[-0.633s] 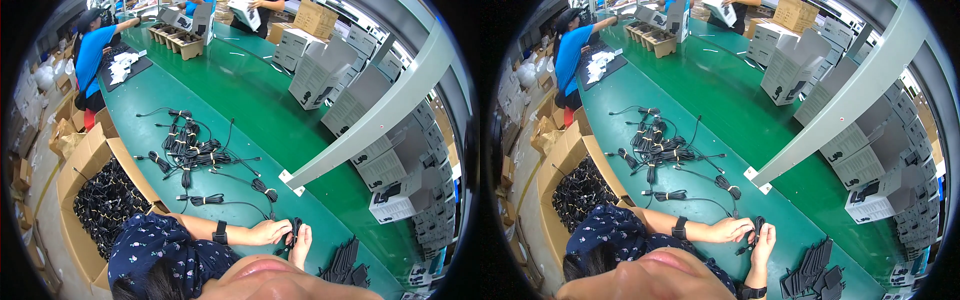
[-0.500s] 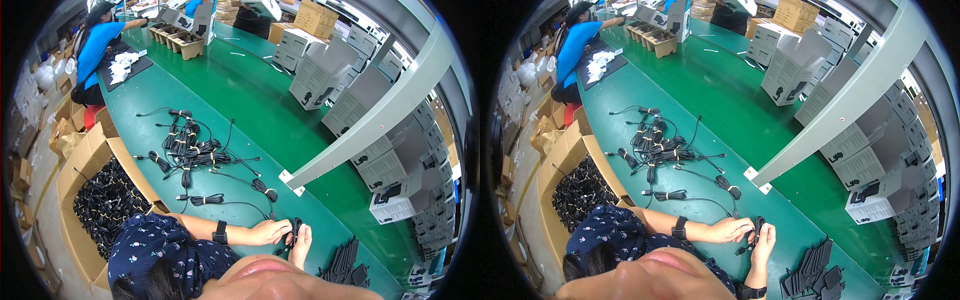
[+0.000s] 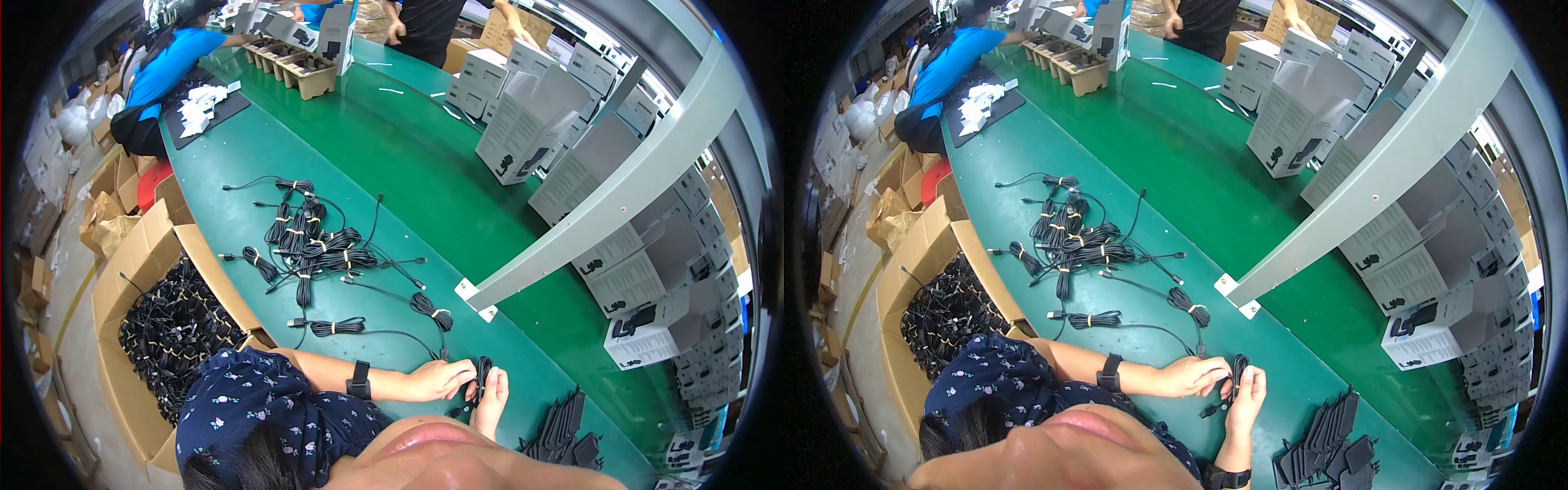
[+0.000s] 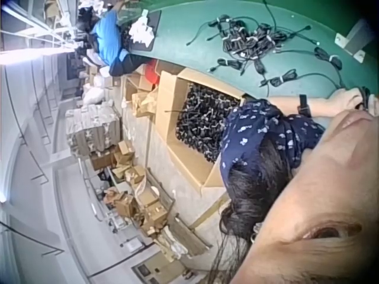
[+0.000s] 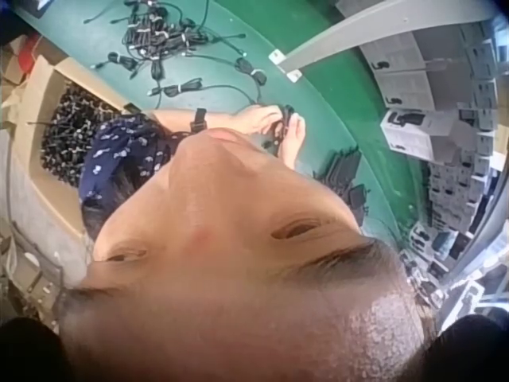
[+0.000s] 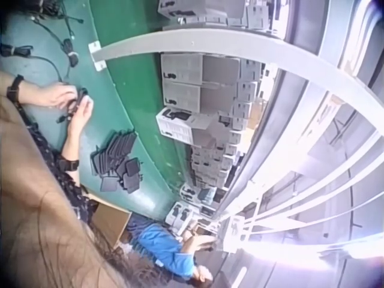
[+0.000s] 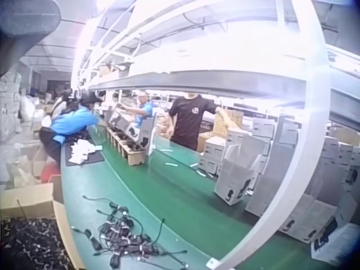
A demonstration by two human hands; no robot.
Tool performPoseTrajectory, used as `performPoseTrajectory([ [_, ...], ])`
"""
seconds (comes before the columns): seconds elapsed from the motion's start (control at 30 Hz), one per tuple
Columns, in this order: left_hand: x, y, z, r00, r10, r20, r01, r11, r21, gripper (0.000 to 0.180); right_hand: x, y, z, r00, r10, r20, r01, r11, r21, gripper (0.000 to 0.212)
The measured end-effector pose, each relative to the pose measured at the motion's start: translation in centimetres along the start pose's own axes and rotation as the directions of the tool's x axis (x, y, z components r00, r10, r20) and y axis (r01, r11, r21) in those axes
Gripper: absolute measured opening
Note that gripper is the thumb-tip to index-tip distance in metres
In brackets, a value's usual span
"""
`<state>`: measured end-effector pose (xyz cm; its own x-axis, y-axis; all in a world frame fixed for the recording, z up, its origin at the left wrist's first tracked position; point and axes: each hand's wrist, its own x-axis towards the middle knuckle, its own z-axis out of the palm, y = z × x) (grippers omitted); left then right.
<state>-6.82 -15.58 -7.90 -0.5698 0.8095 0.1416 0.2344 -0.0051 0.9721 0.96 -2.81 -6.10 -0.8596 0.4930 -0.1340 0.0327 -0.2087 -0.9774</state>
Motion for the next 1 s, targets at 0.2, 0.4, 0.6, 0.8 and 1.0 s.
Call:
performPoseTrajectory([
  [0.2,-0.16,-0.2,0.11,0.999,0.003,-0.037,-0.004,1.0,-0.025,0.021,0.03,0.16,0.18,1.0,0.01,0.012,-0.01,1.0,0.002,0.021],
  [0.4,-0.07,0.07,-0.17,1.0,-0.009,0.009,0.009,1.0,-0.007,0.021,0.16,0.51,-0.12,1.0,0.005,0.002,-0.005,1.0,0.011,0.021],
  [0.6,-0.13,0.1,-0.16,1.0,0.003,0.0,-0.003,1.0,-0.006,0.022,0.13,0.35,-0.07,1.0,0.004,0.005,-0.004,1.0,0.008,0.021],
  [0.8,-0.1,-0.08,-0.1,1.0,-0.006,0.002,0.006,1.0,-0.008,0.022,0.1,0.24,0.04,1.0,-0.004,0.008,0.004,1.0,0.004,0.021],
  [1.0,-0.1,-0.23,-0.01,1.0,0.006,-0.003,-0.006,1.0,-0.005,0.021,0.07,0.26,0.06,1.0,-0.005,0.005,0.005,1.0,0.0,0.021],
])
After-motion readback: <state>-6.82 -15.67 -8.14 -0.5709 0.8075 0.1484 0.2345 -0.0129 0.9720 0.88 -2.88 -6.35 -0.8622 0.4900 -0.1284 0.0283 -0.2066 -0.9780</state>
